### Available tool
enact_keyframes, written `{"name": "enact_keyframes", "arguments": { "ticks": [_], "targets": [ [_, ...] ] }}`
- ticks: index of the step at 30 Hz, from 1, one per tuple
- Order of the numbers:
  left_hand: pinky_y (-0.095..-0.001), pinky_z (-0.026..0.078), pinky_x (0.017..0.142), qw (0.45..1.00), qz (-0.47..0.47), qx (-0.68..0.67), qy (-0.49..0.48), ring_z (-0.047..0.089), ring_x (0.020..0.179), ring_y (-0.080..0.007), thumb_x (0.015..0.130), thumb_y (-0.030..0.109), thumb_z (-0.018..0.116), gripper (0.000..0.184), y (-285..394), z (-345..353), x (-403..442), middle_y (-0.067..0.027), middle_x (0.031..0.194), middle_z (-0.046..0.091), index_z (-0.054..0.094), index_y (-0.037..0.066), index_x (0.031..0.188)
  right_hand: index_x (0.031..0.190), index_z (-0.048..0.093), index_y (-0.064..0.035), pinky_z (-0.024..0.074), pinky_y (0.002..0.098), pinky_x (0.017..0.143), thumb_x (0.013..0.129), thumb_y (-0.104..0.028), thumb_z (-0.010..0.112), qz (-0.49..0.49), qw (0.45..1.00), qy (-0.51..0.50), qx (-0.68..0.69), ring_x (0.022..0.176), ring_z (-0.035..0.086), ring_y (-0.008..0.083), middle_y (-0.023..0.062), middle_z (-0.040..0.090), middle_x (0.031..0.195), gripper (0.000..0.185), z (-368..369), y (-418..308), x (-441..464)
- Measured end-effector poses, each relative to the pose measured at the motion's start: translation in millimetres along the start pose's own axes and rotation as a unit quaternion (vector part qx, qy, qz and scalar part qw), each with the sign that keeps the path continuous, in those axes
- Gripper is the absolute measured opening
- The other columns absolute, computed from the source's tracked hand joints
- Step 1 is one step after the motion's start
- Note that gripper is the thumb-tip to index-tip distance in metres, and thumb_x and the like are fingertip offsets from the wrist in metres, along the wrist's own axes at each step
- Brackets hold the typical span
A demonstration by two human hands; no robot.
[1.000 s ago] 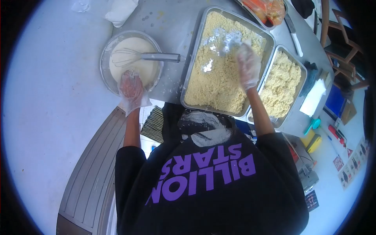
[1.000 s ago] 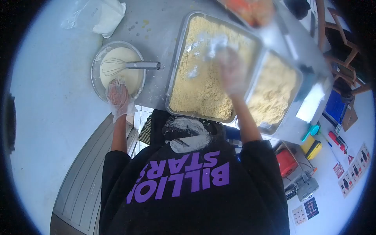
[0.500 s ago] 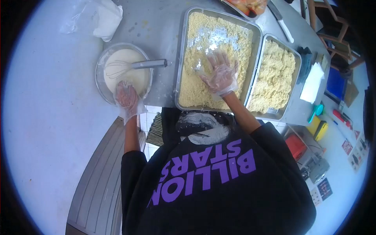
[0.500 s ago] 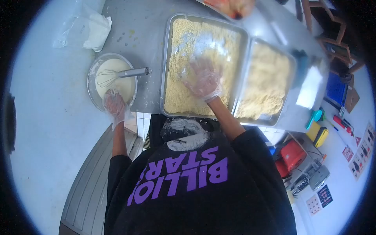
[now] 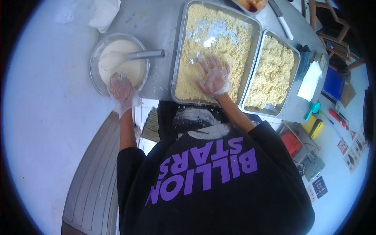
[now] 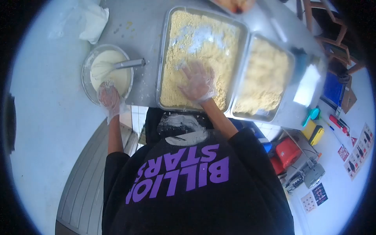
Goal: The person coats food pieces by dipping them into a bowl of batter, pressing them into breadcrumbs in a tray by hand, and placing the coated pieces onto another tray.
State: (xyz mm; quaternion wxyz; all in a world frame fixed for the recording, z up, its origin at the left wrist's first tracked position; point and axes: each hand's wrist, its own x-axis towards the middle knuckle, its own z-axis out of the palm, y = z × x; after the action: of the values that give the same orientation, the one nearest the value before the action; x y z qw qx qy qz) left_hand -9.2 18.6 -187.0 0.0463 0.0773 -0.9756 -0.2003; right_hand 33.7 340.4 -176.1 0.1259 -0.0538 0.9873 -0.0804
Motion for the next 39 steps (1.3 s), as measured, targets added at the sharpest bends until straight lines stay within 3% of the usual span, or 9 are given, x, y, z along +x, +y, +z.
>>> {"name": "enact_keyframes", "arguments": {
  "ticks": [7, 10, 17, 20, 23, 25, 29, 31, 39],
  "targets": [
    [-0.0410, 0.042, 0.072, 0.998, 0.036, -0.041, 0.008, 0.054, 0.081, -0.0346, 0.078, 0.017, 0.052, 0.029, 5, -8, 1, -0.0179, 0.091, 0.056, 0.052, 0.001, 0.102, 0.133, 0.029, -0.0139, 0.0029, 0.0409, 0.106, 0.080, -0.053, 0.037, 0.131, 0.967, 0.170, 0.136, 0.129, 0.017, 0.0236, 0.0097, 0.026, 0.138, 0.066, 10, 12, 31],
    [-0.0410, 0.042, 0.073, 0.998, 0.016, -0.057, 0.005, 0.055, 0.080, -0.0348, 0.077, 0.018, 0.053, 0.030, 6, -4, 0, -0.0182, 0.088, 0.057, 0.053, -0.001, 0.101, 0.132, 0.031, -0.0142, 0.0035, 0.0424, 0.105, 0.080, -0.052, 0.038, 0.115, 0.981, 0.151, -0.026, 0.129, 0.019, 0.0242, 0.0110, 0.027, 0.137, 0.065, 2, 4, 46],
    [-0.0411, 0.040, 0.075, 0.997, -0.010, -0.063, 0.035, 0.055, 0.081, -0.0346, 0.077, 0.020, 0.054, 0.031, -4, 3, -2, -0.0176, 0.086, 0.059, 0.055, 0.000, 0.100, 0.129, 0.035, -0.0124, 0.0136, 0.0412, 0.104, 0.079, -0.051, 0.044, 0.066, 0.979, 0.180, 0.074, 0.126, 0.026, 0.0257, 0.0142, 0.035, 0.132, 0.064, -2, 10, 41],
    [-0.0410, 0.039, 0.075, 0.995, 0.015, 0.015, 0.096, 0.055, 0.082, -0.0347, 0.076, 0.020, 0.055, 0.031, -16, 18, -7, -0.0179, 0.088, 0.059, 0.055, 0.001, 0.101, 0.127, 0.038, -0.0118, 0.0320, 0.0405, 0.095, 0.080, -0.045, 0.049, 0.052, 0.840, 0.323, 0.434, 0.113, 0.043, 0.0288, 0.0157, 0.044, 0.123, 0.059, -6, 44, 40],
    [-0.0427, 0.042, 0.072, 0.998, -0.018, -0.057, 0.016, 0.055, 0.082, -0.0365, 0.077, 0.022, 0.053, 0.029, 2, -2, -1, -0.0195, 0.090, 0.057, 0.055, 0.000, 0.096, 0.115, 0.049, -0.0083, 0.0438, 0.0384, 0.079, 0.079, -0.038, 0.053, 0.195, 0.827, 0.147, 0.506, 0.095, 0.056, 0.0294, 0.0157, 0.055, 0.107, 0.046, -38, 77, 31],
    [-0.0423, 0.042, 0.072, 0.997, -0.009, -0.072, 0.024, 0.055, 0.082, -0.0361, 0.076, 0.022, 0.053, 0.029, 4, -3, -2, -0.0198, 0.089, 0.057, 0.056, 0.000, 0.095, 0.103, 0.055, -0.0038, 0.0451, 0.0391, 0.074, 0.079, -0.034, 0.053, 0.135, 0.986, -0.080, 0.061, 0.087, 0.058, 0.0278, 0.0167, 0.058, 0.099, 0.039, -51, 85, 37],
    [-0.0408, 0.042, 0.069, 0.996, 0.035, -0.047, 0.066, 0.055, 0.079, -0.0350, 0.076, 0.020, 0.055, 0.027, -1, 1, -2, -0.0205, 0.086, 0.057, 0.056, -0.001, 0.093, 0.094, 0.057, -0.0020, 0.0450, 0.0372, 0.072, 0.076, -0.031, 0.056, 0.024, 0.999, -0.039, 0.009, 0.085, 0.058, 0.0269, 0.0175, 0.060, 0.092, 0.034, -20, 96, 29],
    [-0.0408, 0.042, 0.069, 0.997, 0.022, -0.055, 0.058, 0.055, 0.078, -0.0350, 0.076, 0.021, 0.055, 0.027, 7, -5, -4, -0.0205, 0.085, 0.057, 0.056, 0.000, 0.093, 0.098, 0.056, -0.0016, 0.0447, 0.0365, 0.073, 0.073, -0.025, 0.059, 0.173, 0.953, -0.089, 0.230, 0.086, 0.058, 0.0283, 0.0186, 0.059, 0.095, 0.035, -51, 78, 26],
    [-0.0439, 0.042, 0.071, 0.994, 0.032, -0.068, 0.077, 0.055, 0.077, -0.0361, 0.077, 0.026, 0.054, 0.032, 3, -1, -4, -0.0205, 0.082, 0.057, 0.055, 0.000, 0.096, 0.104, 0.054, -0.0002, 0.0438, 0.0338, 0.078, 0.065, -0.027, 0.069, 0.128, 0.953, -0.125, 0.246, 0.089, 0.058, 0.0296, 0.0188, 0.059, 0.096, 0.050, -40, 92, 27]
  ]
}}
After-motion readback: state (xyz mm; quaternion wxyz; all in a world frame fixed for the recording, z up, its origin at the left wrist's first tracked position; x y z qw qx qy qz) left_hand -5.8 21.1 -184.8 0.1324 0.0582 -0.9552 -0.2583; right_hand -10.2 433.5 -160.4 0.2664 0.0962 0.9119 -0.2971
